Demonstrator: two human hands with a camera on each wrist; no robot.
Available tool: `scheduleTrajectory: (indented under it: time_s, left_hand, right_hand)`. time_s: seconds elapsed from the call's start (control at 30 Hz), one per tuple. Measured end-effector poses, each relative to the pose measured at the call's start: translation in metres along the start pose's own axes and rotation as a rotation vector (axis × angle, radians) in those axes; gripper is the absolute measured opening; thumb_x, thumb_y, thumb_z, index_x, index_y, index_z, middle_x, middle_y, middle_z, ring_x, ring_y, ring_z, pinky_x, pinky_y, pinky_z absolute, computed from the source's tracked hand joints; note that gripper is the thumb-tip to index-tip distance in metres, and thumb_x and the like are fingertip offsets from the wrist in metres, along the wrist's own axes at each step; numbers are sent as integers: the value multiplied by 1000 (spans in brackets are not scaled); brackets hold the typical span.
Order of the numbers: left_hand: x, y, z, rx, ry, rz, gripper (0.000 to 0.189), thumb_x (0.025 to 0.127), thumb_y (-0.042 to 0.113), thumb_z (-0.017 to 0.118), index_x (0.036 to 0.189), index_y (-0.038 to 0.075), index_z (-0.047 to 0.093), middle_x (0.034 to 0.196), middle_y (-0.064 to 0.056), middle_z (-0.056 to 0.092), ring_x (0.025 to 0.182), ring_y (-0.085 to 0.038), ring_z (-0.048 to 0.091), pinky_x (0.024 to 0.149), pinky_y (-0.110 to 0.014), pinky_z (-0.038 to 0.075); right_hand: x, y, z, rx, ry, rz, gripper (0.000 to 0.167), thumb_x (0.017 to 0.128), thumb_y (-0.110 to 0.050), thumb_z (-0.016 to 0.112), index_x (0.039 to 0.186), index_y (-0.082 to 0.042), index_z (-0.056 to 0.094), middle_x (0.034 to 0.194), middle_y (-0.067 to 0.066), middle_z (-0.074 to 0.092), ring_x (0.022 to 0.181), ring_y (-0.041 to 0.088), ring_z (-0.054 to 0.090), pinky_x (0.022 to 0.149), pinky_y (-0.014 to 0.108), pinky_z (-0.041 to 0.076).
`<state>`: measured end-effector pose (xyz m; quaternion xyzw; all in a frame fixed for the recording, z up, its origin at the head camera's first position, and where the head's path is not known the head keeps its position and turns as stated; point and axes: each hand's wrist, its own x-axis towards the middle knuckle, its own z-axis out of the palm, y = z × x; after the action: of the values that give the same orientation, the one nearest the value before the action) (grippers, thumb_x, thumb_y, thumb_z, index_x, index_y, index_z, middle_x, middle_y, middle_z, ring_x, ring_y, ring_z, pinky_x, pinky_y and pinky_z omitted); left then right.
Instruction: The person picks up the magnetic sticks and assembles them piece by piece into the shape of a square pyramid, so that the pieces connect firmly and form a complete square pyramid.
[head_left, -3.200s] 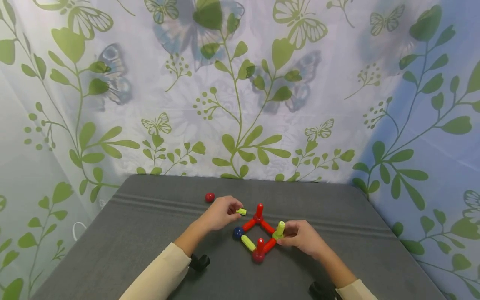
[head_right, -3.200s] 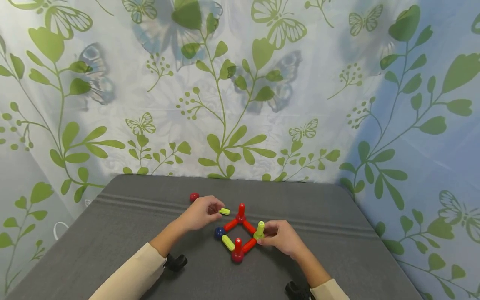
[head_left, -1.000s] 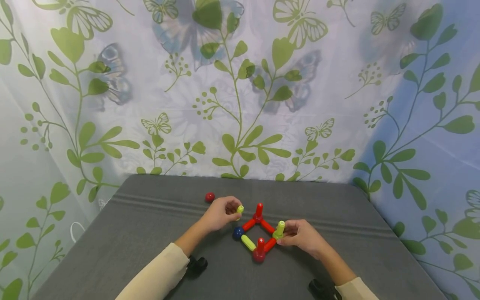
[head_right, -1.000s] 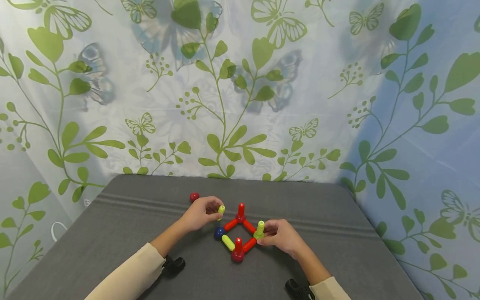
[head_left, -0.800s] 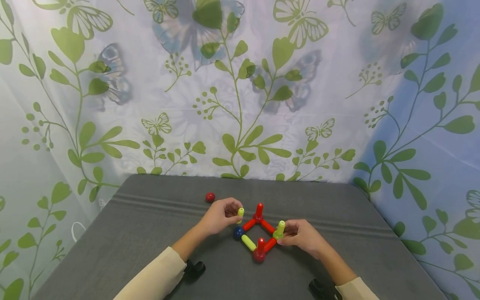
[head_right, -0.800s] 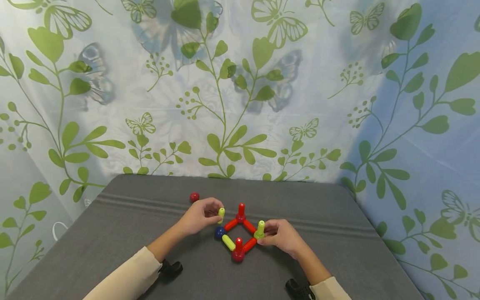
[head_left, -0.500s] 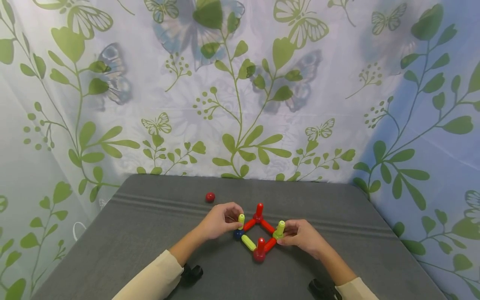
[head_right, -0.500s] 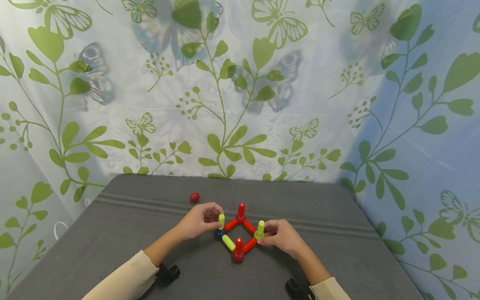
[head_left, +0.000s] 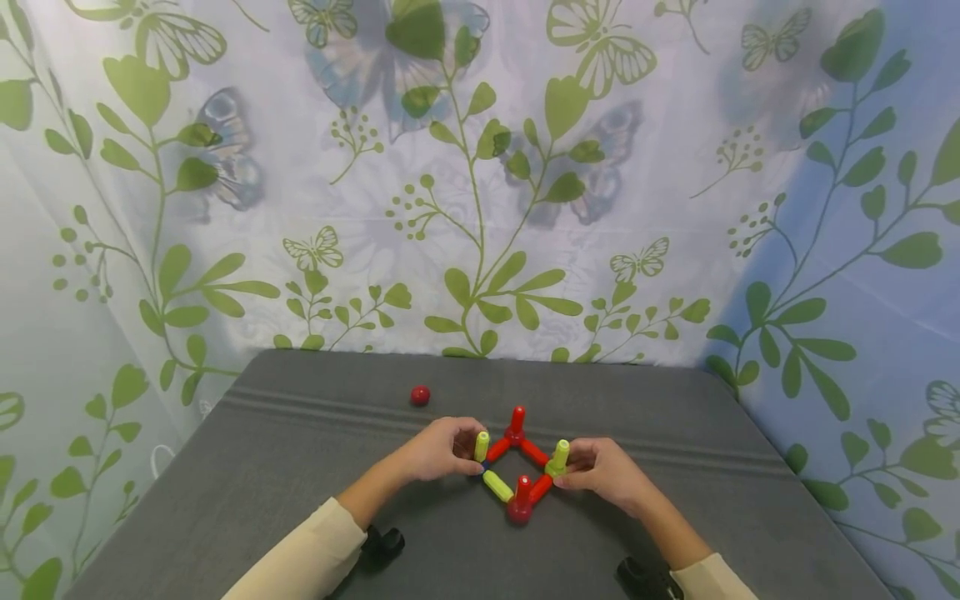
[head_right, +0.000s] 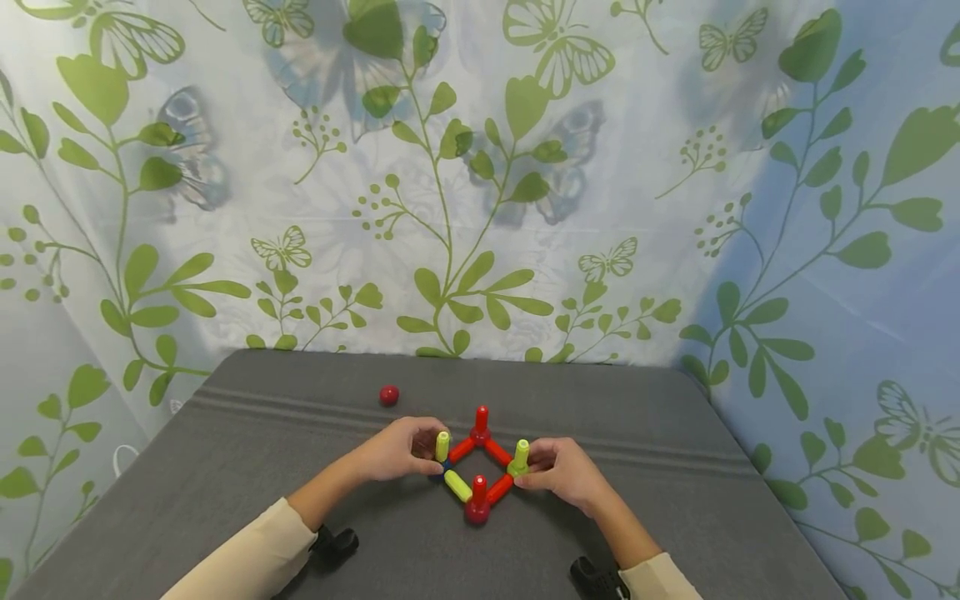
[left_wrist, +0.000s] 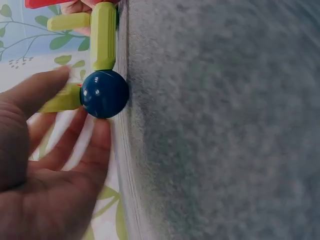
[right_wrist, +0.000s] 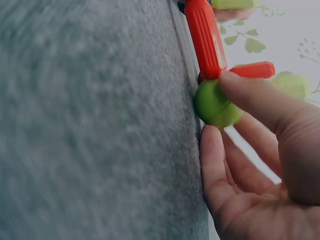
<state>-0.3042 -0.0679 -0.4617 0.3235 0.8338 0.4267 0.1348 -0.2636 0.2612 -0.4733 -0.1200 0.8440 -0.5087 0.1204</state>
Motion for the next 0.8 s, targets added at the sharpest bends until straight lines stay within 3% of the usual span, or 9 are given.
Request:
scheduleTrajectory:
  time_s: [0.13, 0.3, 0.43, 0.57, 0.8]
  left_hand:
    - [2, -3, 2, 88, -56, -10, 22, 86, 13, 83, 102, 15, 68, 101, 3, 70, 96, -14, 69, 84, -26, 56]
    - [-4, -4, 4, 121, 8, -26, 18, 85, 10, 83, 96, 14, 69, 98, 1, 71, 92, -15, 69, 81, -28, 57]
    - [-15, -3, 6, 144, 78, -74, 19, 84, 13, 84, 91, 14, 67, 85, 2, 66, 78, -13, 61, 70, -27, 50]
    - [-26, 3, 10, 167, 144, -104, 22, 82, 15, 86, 87, 15, 65, 74, 4, 58, 67, -11, 51, 62, -25, 43]
    - [-38, 15, 19, 151, 168, -121, 23, 78, 13, 89, 85, 15, 67, 76, 6, 65, 69, -7, 55, 64, -24, 47]
  right_hand:
    - [-1, -1, 2, -29, 57, -8, 36, 83, -18, 86, 111, 0, 71, 103, 12, 74, 89, 19, 70, 74, 26, 58]
    - [-4, -6, 7, 26, 94, 23, 36, 86, -16, 83, 112, 4, 67, 99, 12, 72, 85, 19, 70, 72, 30, 62]
    - [-8, -14, 15, 86, 24, 25, 32, 90, -17, 80, 111, 4, 68, 93, 12, 72, 82, 22, 71, 72, 34, 63]
    - [-14, -22, 25, 94, -76, -24, 30, 90, -16, 79, 113, 2, 71, 99, 14, 72, 84, 21, 71, 73, 33, 63]
    - [-15, -29, 41, 12, -116, -81, 36, 82, -15, 86, 114, -5, 71, 107, 13, 72, 88, 21, 73, 68, 28, 59]
